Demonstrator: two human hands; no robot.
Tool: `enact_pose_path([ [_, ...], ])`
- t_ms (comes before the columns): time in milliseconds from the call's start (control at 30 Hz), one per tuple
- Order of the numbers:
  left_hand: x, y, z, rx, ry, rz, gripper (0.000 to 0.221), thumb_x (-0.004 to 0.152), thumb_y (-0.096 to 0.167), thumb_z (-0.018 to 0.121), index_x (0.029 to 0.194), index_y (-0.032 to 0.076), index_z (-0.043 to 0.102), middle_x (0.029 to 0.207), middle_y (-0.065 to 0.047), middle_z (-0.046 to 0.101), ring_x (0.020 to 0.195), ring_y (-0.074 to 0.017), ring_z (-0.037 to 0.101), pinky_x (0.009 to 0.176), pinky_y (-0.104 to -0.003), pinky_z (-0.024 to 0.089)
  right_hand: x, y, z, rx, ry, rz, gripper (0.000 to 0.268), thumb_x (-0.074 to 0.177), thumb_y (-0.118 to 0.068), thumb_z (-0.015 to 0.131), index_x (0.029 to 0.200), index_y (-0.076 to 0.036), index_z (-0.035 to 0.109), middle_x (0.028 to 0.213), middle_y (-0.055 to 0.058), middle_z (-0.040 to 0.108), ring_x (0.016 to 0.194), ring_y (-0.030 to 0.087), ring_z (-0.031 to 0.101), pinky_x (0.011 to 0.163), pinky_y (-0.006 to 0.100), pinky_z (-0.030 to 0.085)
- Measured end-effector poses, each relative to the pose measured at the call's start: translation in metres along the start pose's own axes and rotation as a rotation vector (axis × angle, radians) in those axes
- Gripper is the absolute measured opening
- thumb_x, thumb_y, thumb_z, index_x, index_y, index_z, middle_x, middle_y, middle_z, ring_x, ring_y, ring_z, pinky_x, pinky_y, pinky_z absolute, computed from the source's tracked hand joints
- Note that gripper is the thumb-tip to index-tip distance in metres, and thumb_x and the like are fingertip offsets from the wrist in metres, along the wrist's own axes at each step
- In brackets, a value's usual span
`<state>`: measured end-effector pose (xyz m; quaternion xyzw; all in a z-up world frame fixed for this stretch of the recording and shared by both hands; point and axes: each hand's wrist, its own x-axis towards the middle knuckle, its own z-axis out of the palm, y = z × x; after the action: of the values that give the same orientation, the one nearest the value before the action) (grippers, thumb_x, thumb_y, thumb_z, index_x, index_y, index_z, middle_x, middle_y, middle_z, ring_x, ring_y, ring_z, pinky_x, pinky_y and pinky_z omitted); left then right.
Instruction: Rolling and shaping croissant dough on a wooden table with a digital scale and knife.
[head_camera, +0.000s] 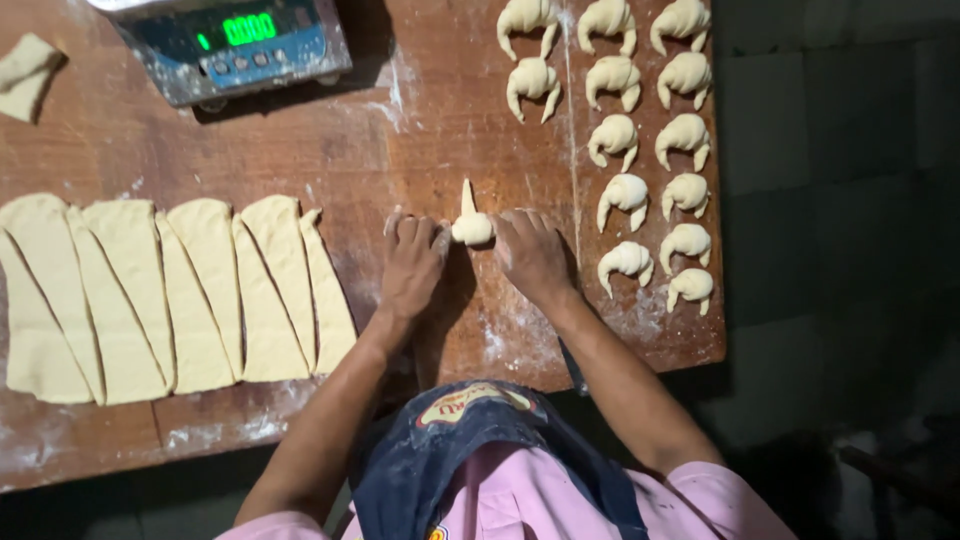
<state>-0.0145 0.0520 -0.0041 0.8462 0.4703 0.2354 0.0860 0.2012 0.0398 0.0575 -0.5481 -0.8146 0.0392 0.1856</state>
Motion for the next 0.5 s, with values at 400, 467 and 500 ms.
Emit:
enact_pose_path([
  [400,-0.019,0.047,0.011,-0.046,-0.081,-0.241,0.099,0.098,0.063,0.05,0.158,-0.012,0.023,0.166,-0.032,0.021,0.158,-0.0433,0.015,0.129,-0.055,0.012,-0.034,-0.005,0.047,-0.127,-0.211,0.189,0.09,0.102,-0.047,0.059,0.16,0.009,0.016,0.167,0.032,0.019,0.157,0.043,0.018,0.125,0.063,0.006],
  [467,0.006,0.034,0.013,-0.032,-0.076,-0.248,0.104,0.095,0.066,0.05,0.157,-0.013,0.023,0.166,-0.033,0.02,0.157,-0.0442,0.015,0.128,-0.055,0.011,-0.007,0.004,0.044,-0.131,-0.227,0.201,0.098,0.099,-0.053,0.058,0.158,0.011,0.014,0.165,0.034,0.016,0.156,0.044,0.015,0.123,0.064,0.003],
  [500,0.018,0.027,0.014,-0.016,-0.075,-0.255,0.109,0.093,0.069,0.05,0.157,-0.014,0.022,0.166,-0.034,0.019,0.157,-0.0451,0.014,0.127,-0.056,0.011,0.007,0.008,0.043,-0.13,-0.243,0.214,0.105,0.095,-0.06,0.057,0.155,0.013,0.011,0.164,0.035,0.013,0.154,0.045,0.011,0.121,0.066,0.001],
])
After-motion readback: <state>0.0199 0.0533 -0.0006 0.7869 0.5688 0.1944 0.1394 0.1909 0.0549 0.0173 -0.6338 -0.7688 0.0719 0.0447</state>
